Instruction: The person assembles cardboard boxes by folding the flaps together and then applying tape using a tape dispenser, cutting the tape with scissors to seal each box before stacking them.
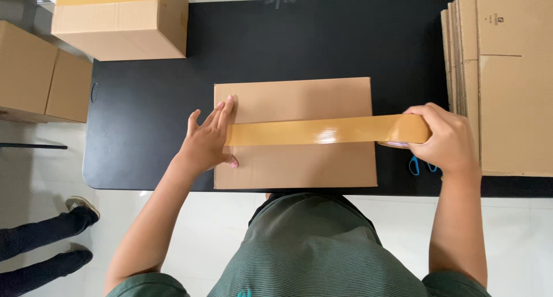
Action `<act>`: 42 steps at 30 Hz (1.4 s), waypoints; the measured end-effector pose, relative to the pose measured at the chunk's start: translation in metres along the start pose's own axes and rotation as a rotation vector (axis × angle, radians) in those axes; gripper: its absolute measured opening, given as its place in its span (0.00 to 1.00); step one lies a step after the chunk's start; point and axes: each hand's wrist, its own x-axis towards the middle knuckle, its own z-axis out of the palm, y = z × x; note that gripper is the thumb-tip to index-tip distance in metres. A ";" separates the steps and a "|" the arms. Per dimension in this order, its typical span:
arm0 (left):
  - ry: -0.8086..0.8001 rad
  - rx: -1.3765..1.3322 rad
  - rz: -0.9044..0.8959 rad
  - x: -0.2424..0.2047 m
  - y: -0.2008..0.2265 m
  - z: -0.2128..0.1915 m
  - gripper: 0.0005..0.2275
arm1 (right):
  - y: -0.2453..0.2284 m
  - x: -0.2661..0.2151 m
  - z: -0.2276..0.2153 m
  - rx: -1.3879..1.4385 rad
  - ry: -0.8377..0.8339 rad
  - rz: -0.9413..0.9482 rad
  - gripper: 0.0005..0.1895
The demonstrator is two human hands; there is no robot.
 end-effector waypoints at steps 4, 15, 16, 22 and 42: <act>-0.114 -0.079 -0.029 0.001 0.002 -0.009 0.66 | 0.017 -0.013 0.001 0.044 0.000 0.061 0.15; -0.107 -0.071 -0.028 0.001 0.003 -0.010 0.66 | 0.040 -0.019 0.023 0.093 -0.044 0.072 0.18; -0.138 -0.088 -0.036 0.001 0.003 -0.011 0.65 | 0.041 -0.021 0.025 0.096 -0.050 0.083 0.19; -0.114 -0.063 -0.023 0.001 0.002 -0.007 0.66 | 0.044 -0.024 0.031 0.136 -0.062 0.111 0.20; -0.171 -0.075 -0.043 0.003 0.006 -0.019 0.65 | 0.045 -0.027 0.046 0.235 -0.051 0.133 0.20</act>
